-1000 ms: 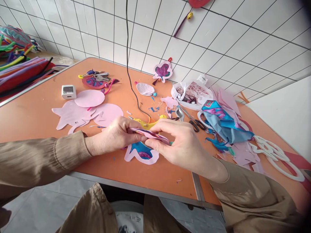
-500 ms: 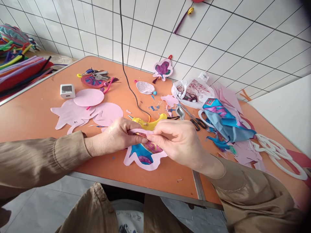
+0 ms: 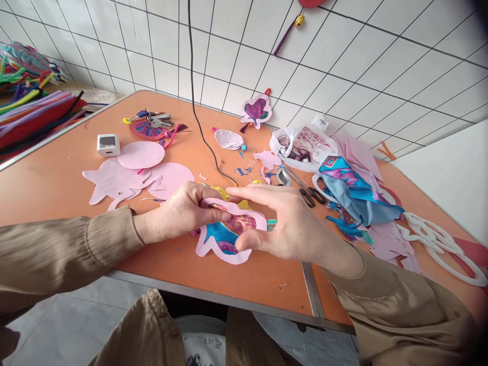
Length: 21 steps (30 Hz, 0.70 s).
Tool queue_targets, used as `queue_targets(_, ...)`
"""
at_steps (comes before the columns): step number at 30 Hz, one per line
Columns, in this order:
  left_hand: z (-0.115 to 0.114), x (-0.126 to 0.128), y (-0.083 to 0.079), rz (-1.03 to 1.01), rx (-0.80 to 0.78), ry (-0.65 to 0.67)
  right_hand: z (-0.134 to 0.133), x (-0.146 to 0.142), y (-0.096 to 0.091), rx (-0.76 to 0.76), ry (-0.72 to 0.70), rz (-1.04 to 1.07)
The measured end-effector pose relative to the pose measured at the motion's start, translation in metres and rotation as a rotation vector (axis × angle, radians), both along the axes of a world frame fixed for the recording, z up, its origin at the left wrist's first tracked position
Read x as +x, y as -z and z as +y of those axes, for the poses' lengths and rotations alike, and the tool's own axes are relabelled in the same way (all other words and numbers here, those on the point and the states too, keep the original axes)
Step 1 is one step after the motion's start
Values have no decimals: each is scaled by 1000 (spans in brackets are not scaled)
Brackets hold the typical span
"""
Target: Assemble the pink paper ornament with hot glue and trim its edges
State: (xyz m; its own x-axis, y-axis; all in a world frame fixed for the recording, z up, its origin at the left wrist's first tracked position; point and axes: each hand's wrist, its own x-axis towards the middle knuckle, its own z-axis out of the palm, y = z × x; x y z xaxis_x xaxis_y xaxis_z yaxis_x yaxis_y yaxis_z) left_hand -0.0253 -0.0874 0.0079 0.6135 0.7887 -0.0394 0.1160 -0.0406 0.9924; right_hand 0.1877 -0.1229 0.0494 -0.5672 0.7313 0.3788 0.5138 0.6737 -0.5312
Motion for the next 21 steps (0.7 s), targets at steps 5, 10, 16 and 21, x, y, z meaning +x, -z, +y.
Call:
queue_targets(5,-1,0,0,-14,-84,0,1,5,0,-93,58,301)
queue_targets(10,2,1,1,-41,-142,-10,9,17,2,93,236,436)
queue_targets(16,3,4,4,-56,-224,-31,10,11,-4,-139,88,200)
queue_targets(21,4,2,5,-53,-222,19,6,-2,-1,-204,177,63)
